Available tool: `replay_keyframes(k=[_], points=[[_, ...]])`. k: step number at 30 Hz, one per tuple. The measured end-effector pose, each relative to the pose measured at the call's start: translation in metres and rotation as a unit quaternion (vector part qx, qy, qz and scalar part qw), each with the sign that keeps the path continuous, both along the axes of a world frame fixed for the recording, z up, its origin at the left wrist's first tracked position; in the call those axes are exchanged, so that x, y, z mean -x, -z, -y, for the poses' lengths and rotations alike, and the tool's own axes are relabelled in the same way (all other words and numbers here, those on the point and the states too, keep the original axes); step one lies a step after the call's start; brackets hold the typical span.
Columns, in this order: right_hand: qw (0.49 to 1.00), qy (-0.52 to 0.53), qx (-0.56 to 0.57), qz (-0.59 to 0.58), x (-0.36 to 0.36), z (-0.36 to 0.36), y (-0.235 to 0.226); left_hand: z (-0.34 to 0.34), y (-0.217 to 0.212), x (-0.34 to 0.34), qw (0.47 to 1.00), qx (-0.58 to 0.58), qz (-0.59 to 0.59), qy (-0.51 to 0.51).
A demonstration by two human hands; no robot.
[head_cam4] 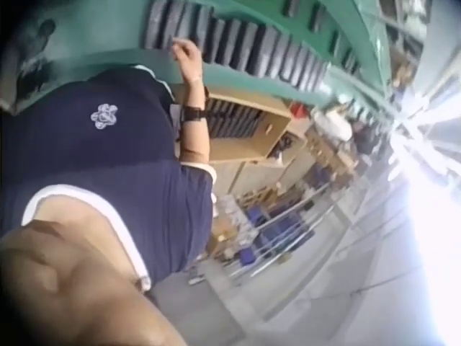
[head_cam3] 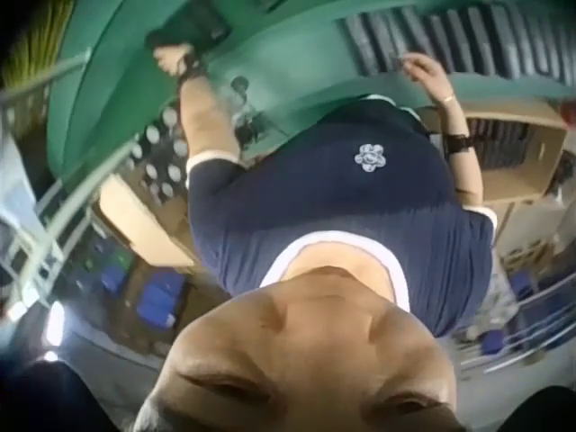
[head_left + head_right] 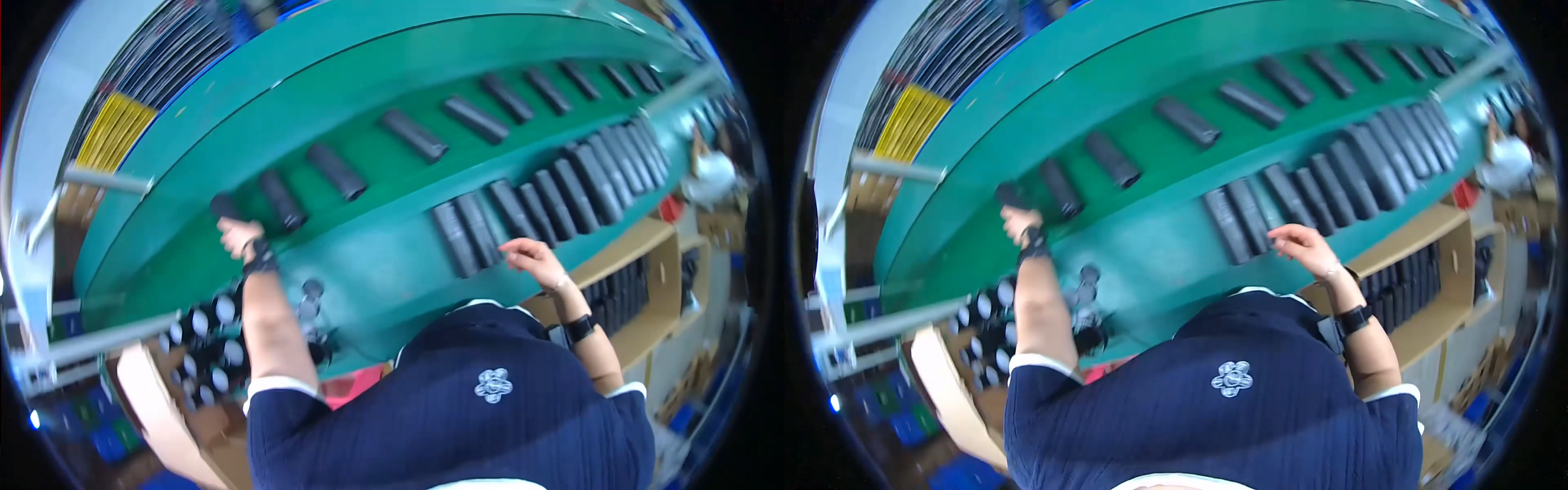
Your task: The person assembles microphones by fitting cylindrical covers over internal components and attaching circular caps. They retrieve L-shaped connectors from a box, arrange the assembled microphones on a green surface, and finally pack them into a cardboard box.
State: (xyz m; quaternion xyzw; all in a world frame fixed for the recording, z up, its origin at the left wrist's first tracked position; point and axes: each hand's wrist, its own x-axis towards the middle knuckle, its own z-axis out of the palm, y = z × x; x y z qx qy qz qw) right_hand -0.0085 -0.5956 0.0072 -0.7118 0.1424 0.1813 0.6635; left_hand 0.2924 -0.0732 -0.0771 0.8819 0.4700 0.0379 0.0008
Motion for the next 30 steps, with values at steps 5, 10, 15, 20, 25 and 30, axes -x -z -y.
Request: replay_keyframes(k=[5,10,15,20,25,30], points=[[1.000,-0.005,0.016,-0.021,0.010,0.008,0.018,-0.013,0.008,0.003,0.998,0.057,-0.021,0.024],[0.923,-0.220,0.285,0.136,-0.022,-0.027,0.022,-0.047,0.046,-0.005,0.998,-0.054,0.012,0.026],[0.698,-0.431,0.446,0.359,-0.052,-0.054,0.047,0.037,0.014,0.010,0.953,-0.044,0.210,0.216],[0.532,-0.589,0.484,0.368,-0.073,-0.072,0.069,0.153,0.007,0.093,0.748,0.298,0.330,0.493],[0.598,-0.586,0.406,0.365,-0.089,-0.099,0.038,0.196,0.006,0.182,0.625,0.608,0.129,0.472],[0.905,-0.261,0.092,0.324,-0.091,-0.106,0.019,0.215,-0.004,0.243,0.535,0.675,0.127,0.491]])
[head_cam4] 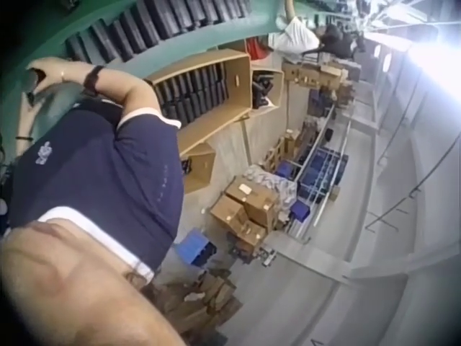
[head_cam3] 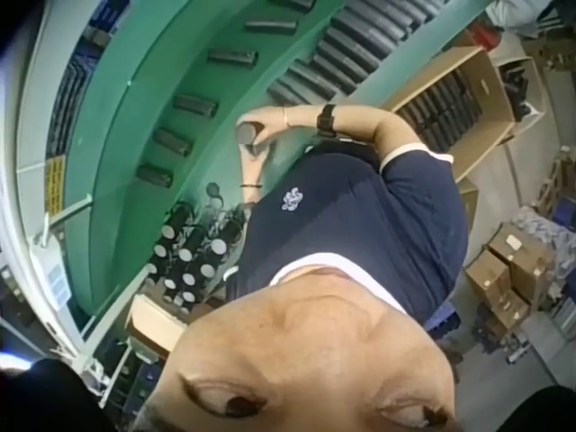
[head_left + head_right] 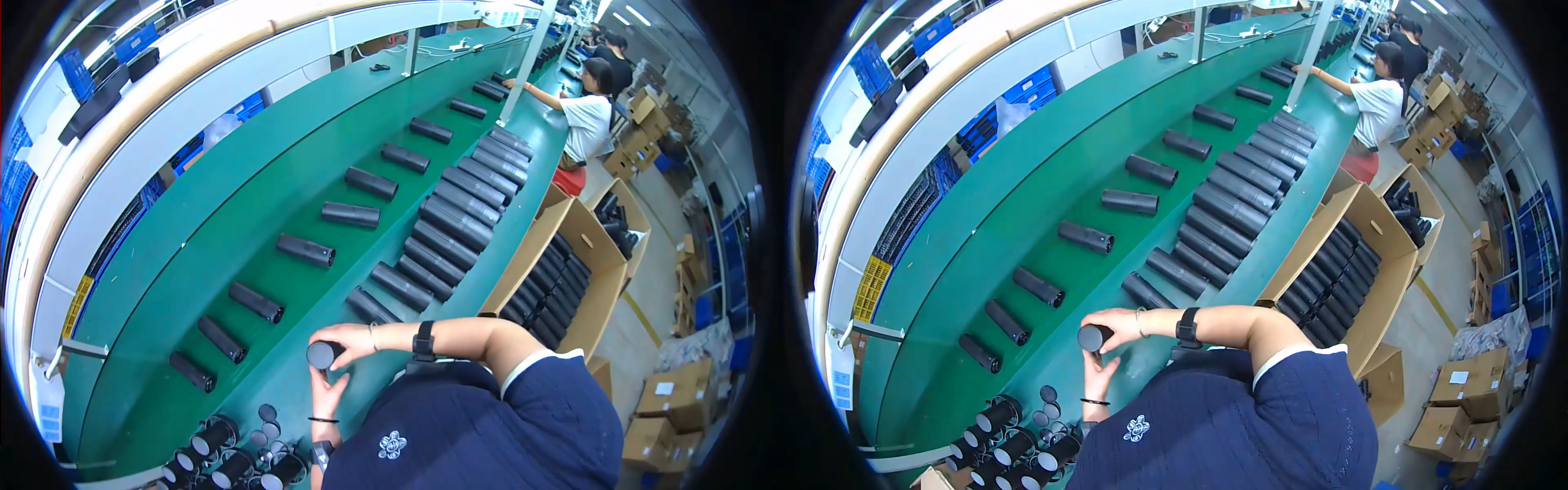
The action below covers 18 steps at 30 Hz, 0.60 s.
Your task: The person assembles microphones by fitting cylindrical covers over internal components and attaching circular caps. They retrieve L-shaped connectors from a box, arrange the assembled microphones on a green surface, and finally pack them into a cardboard box.
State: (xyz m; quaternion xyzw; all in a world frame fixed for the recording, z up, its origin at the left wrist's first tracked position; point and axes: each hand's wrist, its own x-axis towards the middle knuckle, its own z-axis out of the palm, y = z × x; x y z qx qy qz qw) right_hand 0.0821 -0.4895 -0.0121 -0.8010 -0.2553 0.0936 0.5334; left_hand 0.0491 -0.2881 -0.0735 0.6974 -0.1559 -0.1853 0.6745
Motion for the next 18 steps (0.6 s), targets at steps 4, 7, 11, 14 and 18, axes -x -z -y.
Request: replay_keyframes(k=[4,7,11,14,18], points=[[0.992,0.048,-0.110,-0.051,0.020,-0.025,0.014,0.012,-0.010,0.010,0.998,-0.039,-0.006,-0.056],[0.995,0.078,-0.042,-0.035,0.021,-0.018,0.014,0.018,-0.023,0.011,0.996,-0.063,0.007,-0.056],[0.991,0.057,-0.081,-0.091,0.021,-0.011,0.008,0.019,-0.026,0.015,0.995,-0.093,0.015,-0.021],[0.980,0.099,-0.135,-0.108,0.023,-0.015,0.019,0.018,-0.014,0.021,0.990,-0.127,0.042,-0.036],[0.980,0.125,-0.120,-0.093,0.019,-0.018,0.024,0.022,-0.014,0.026,0.992,-0.084,0.065,-0.063]])
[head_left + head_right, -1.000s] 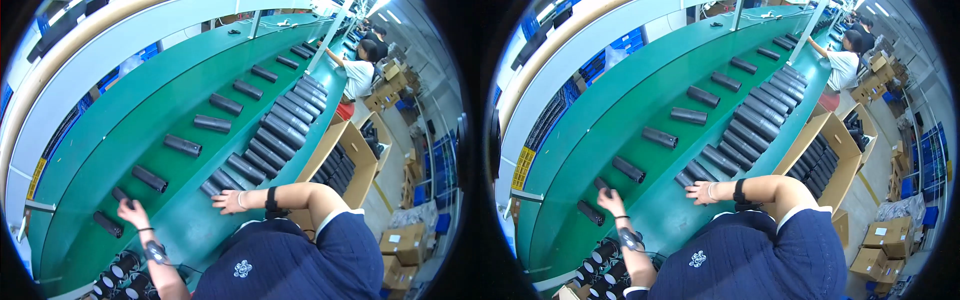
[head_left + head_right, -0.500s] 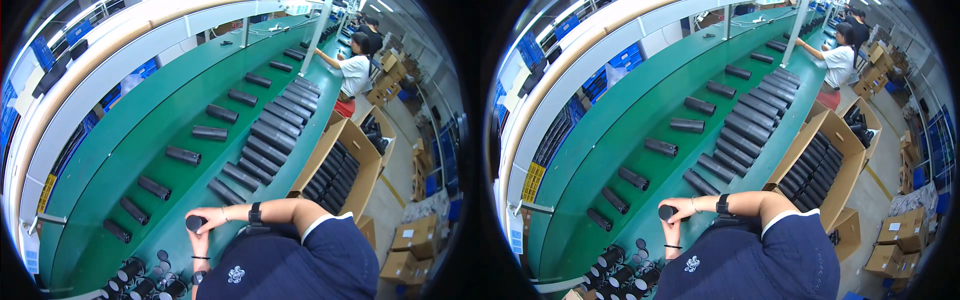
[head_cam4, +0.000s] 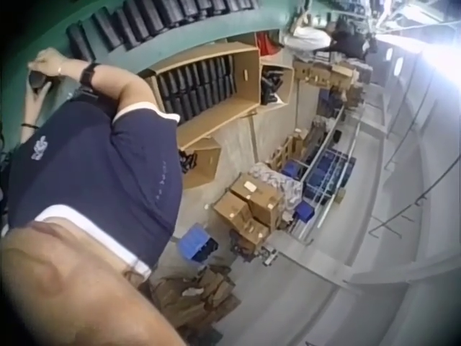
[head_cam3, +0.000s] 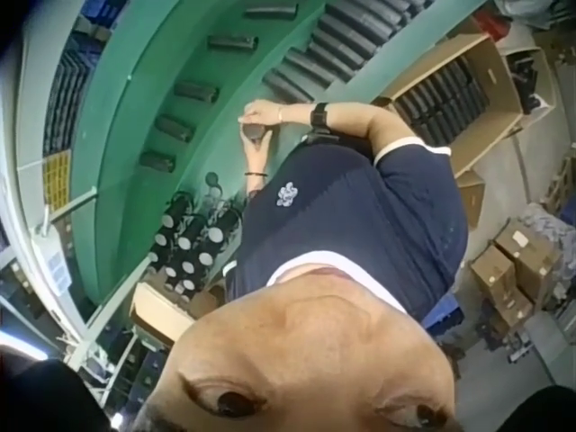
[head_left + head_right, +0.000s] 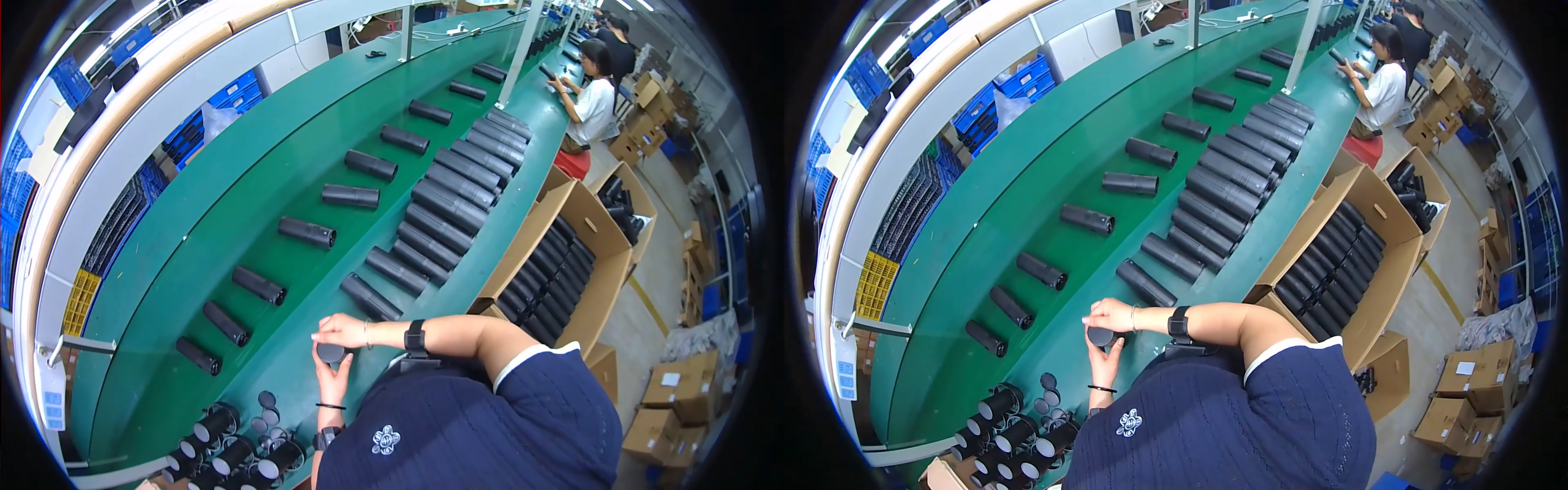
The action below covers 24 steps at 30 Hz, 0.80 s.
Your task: The person assembles microphones by fitting cylindrical covers over internal components and attaching circular caps. They retrieve L-shaped connectors from a box, arrange the assembled microphones on a green surface, and finally pack them into a cardboard box.
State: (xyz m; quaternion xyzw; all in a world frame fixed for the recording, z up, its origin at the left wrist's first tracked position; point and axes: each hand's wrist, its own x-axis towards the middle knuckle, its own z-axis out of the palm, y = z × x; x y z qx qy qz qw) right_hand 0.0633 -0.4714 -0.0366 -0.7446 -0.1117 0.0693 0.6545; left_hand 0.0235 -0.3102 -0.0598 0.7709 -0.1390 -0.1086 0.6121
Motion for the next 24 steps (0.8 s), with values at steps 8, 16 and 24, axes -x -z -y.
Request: replay_keyframes(k=[8,16,24], points=[[0.996,-0.064,-0.033,-0.057,0.004,0.012,0.006,-0.009,0.009,-0.001,0.996,0.074,-0.055,-0.011],[0.976,-0.072,-0.074,-0.190,0.007,0.016,-0.009,-0.007,0.003,-0.001,0.985,0.124,-0.115,-0.016],[0.973,-0.104,-0.090,-0.188,0.002,0.015,0.000,-0.013,0.021,-0.009,0.994,0.061,-0.087,0.000]])
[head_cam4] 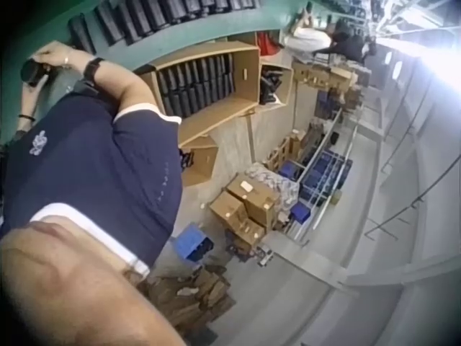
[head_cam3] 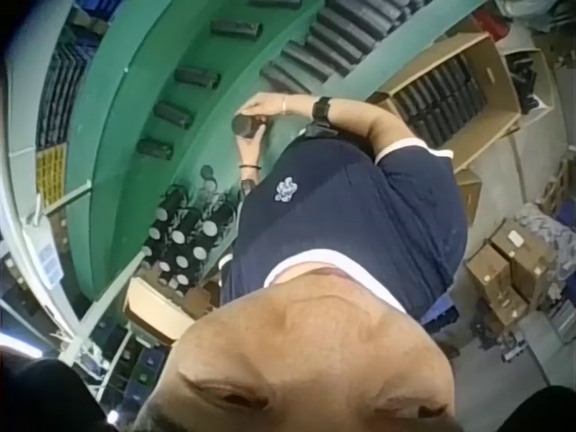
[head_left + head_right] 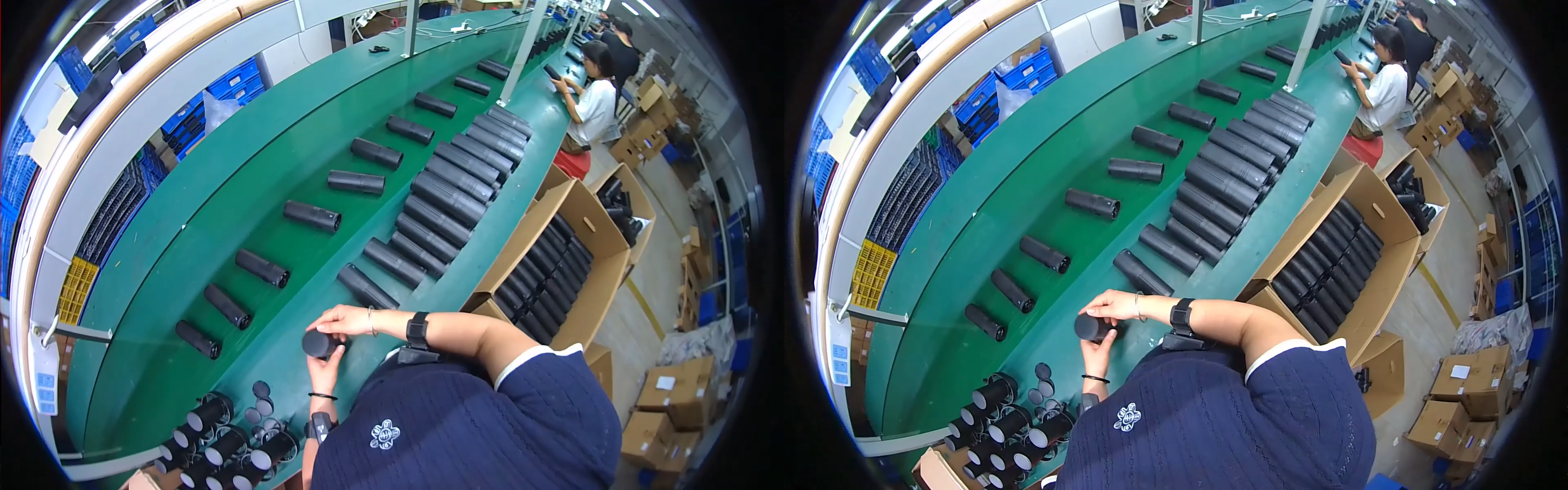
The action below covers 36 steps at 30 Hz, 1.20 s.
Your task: The person assembles microphones by fitting cylindrical covers over internal components and attaching circular caps. They retrieve L-shaped connectors from a box, arrange the assembled microphones on a green surface, and finally pack them into a cardboard box.
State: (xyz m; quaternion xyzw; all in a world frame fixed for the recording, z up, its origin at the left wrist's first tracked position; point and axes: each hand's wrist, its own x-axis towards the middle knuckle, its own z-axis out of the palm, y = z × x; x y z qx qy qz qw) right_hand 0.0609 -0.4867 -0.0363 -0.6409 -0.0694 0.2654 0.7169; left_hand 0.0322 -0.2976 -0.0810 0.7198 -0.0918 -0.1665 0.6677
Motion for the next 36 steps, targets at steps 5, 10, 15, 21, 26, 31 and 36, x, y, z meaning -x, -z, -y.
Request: replay_keyframes(k=[5,10,15,21,26,31,36], points=[[0.973,-0.049,0.106,0.199,0.015,0.013,-0.003,0.005,-0.034,-0.007,0.958,0.194,-0.165,-0.128],[0.964,-0.026,0.124,0.233,0.017,0.007,-0.018,0.007,-0.050,-0.004,0.971,0.184,-0.143,-0.056],[0.979,-0.036,0.087,0.183,0.019,-0.003,-0.030,0.004,-0.067,0.002,0.968,0.168,-0.161,-0.095],[0.988,-0.052,0.033,0.141,0.013,0.023,-0.049,0.010,-0.090,-0.014,0.970,0.177,-0.162,-0.040],[0.999,-0.015,-0.028,0.020,0.019,0.035,-0.011,0.008,-0.076,-0.016,0.986,0.148,-0.080,-0.009],[1.000,-0.022,-0.006,0.019,0.017,0.019,0.008,0.004,-0.081,0.001,0.997,0.070,0.017,-0.018],[1.000,-0.026,-0.012,-0.009,0.020,0.014,0.009,0.002,-0.084,0.003,0.997,0.047,0.055,-0.013]])
